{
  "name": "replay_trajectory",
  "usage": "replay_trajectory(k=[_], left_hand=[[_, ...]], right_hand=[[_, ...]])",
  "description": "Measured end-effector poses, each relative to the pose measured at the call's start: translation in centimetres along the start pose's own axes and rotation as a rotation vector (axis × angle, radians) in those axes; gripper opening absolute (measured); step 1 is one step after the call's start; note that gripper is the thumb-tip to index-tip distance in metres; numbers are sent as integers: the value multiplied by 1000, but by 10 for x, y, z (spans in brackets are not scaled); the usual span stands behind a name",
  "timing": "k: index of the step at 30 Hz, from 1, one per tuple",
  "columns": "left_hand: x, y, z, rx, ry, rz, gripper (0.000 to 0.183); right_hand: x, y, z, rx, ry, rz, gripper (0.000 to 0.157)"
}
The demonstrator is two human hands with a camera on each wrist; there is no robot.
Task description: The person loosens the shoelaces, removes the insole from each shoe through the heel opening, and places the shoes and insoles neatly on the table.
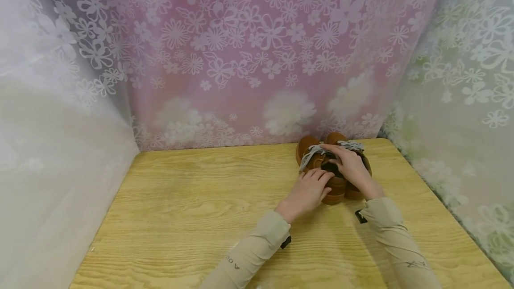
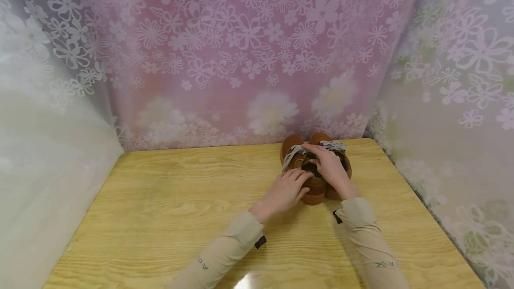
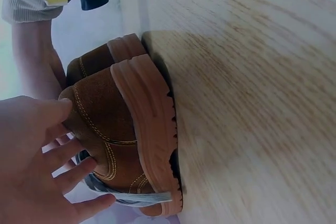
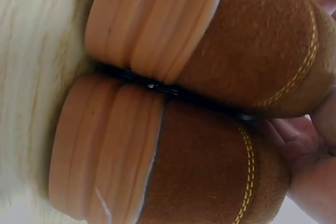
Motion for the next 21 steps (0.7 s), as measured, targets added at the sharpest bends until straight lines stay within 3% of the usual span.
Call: replay_trajectory(k=[8, 14, 21], left_hand=[[-12, -5, -4, -13, -7, 29, 38], [-19, -8, -6, 24, 45, 64, 32], [-21, -19, -16, 0, 28, 33, 34]], right_hand=[[-1, -2, -4, 8, 34, 15, 57], [0, -5, -10, 49, 27, 22, 54], [0, -13, -22, 72, 6, 66, 54]])
Point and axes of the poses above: each hand's wrist, its own y-axis towards the middle knuckle, its own x-axis out of the palm, z = x × y, the point moved 10 cm from there along y, towards the middle knuckle, and after that the axes turned 11 degrees about -y, right-handed, at the moved point
